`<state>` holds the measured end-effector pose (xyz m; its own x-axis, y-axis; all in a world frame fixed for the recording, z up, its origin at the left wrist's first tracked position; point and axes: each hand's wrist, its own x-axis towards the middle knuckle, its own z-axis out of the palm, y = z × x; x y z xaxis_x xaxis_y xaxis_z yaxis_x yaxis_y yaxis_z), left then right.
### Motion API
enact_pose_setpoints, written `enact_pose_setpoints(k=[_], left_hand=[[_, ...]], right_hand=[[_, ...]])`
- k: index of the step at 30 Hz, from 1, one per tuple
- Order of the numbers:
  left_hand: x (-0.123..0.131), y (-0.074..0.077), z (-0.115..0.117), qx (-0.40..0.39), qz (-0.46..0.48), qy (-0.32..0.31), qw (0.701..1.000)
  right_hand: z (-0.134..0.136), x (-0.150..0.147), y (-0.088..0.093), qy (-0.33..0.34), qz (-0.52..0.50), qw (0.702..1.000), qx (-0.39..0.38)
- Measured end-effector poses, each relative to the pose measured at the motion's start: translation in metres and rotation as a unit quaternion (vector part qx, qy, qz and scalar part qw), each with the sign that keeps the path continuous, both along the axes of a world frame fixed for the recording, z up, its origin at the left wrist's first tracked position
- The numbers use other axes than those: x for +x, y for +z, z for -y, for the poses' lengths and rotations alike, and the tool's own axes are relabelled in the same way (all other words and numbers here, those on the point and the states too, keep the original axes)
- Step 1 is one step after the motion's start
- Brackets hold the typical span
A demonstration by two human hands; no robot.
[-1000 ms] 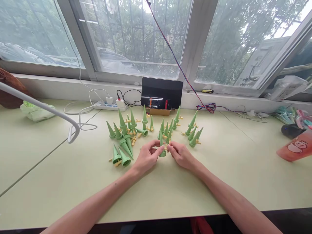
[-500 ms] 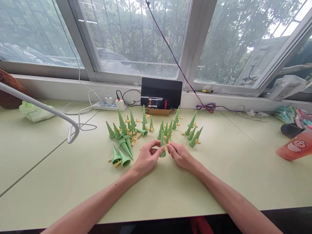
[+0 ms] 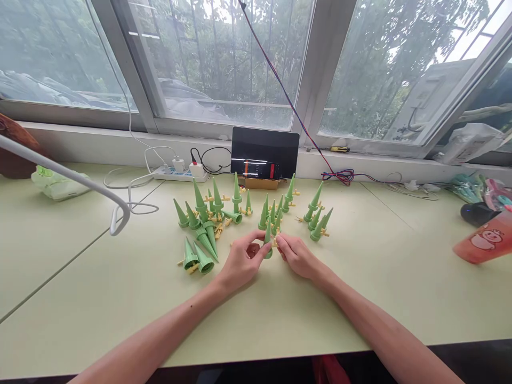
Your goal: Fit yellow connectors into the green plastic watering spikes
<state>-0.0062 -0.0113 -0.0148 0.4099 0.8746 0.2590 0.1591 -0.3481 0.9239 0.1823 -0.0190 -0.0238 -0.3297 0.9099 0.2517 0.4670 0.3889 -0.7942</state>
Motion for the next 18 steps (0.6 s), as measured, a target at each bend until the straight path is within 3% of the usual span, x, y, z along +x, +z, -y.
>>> enact_pose_setpoints(k=[4, 10, 18], left_hand=[[0.0006, 0.0021, 0.0014, 0.013, -0.005, 0.008, 1.000], [0.0009, 0.0043, -0.0054, -0.157, 0.068, 0.009, 0.985], [0.0018, -0.0015, -0.0074, -0.228, 0.092, -0.016, 0.969]], right_hand=[[-0.0003, 0.0002, -0.0005, 0.001, -0.006, 1.000, -0.003], [0.0005, -0.0004, -0.0002, -0.015, 0.007, 1.000, 0.018], [0.0026, -0.0009, 0.0013, -0.017, 0.050, 0.997, 0.059]])
